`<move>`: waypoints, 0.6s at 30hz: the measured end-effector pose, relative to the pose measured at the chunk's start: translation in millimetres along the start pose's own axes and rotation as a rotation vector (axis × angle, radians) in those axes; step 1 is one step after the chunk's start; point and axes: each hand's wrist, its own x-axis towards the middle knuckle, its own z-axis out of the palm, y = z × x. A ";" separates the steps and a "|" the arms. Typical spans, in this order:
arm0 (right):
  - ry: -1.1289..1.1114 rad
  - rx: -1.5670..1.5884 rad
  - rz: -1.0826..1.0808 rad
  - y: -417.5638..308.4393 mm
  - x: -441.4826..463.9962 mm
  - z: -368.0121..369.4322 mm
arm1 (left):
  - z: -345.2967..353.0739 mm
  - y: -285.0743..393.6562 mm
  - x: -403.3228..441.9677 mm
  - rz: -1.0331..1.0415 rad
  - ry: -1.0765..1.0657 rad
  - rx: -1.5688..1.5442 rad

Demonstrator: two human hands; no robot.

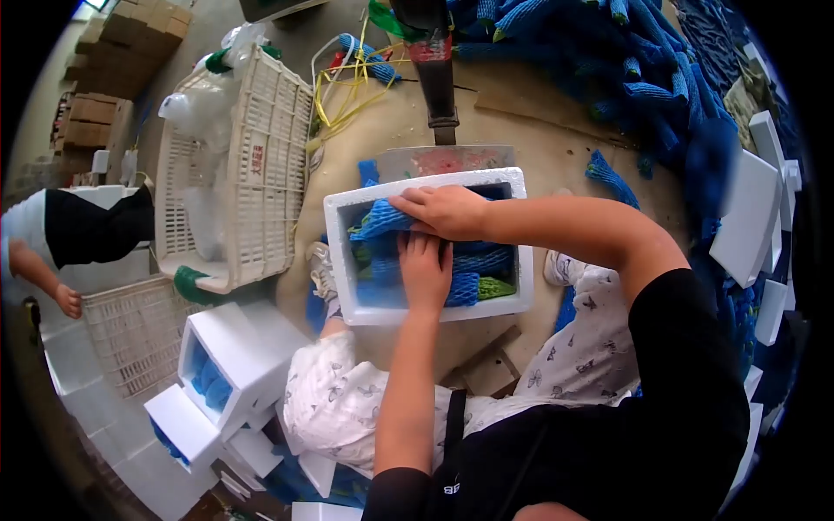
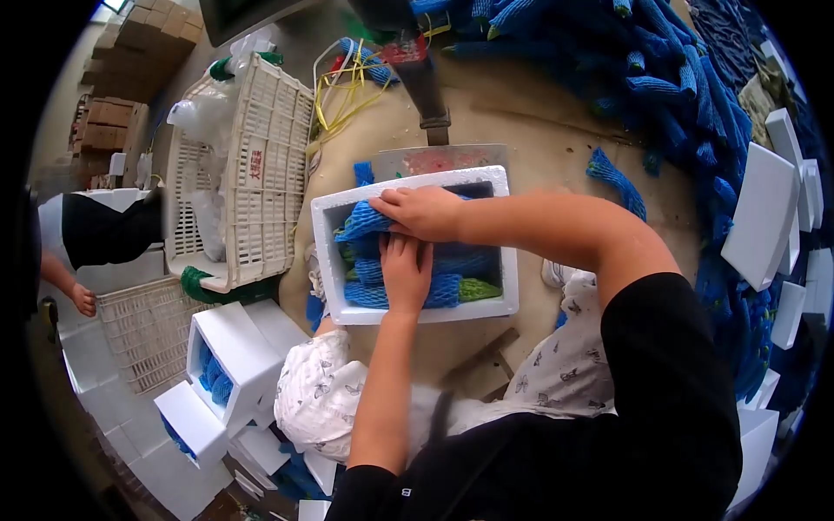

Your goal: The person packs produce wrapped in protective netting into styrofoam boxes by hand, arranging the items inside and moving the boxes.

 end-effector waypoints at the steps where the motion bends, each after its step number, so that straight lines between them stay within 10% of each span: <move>1: -0.016 -0.003 -0.015 -4.9 -0.1 3.8 | 0.5 -1.4 1.7 -0.009 0.003 -0.016; 6: 0.137 -0.559 -0.102 -13.5 -0.1 -7.3 | -14.6 11.5 -3.7 -0.028 -0.003 -0.065; 13: 0.075 -0.161 0.052 4.6 -4.1 4.4 | -70.8 39.2 -29.9 -0.098 0.013 -0.060; 16: 0.324 0.151 0.087 -73.0 -45.4 -73.8 | -141.0 36.0 -38.7 -0.048 0.086 -0.005; 18: 0.082 0.243 -0.148 -130.9 -92.3 -109.3 | -175.6 23.9 -49.9 0.028 0.223 0.101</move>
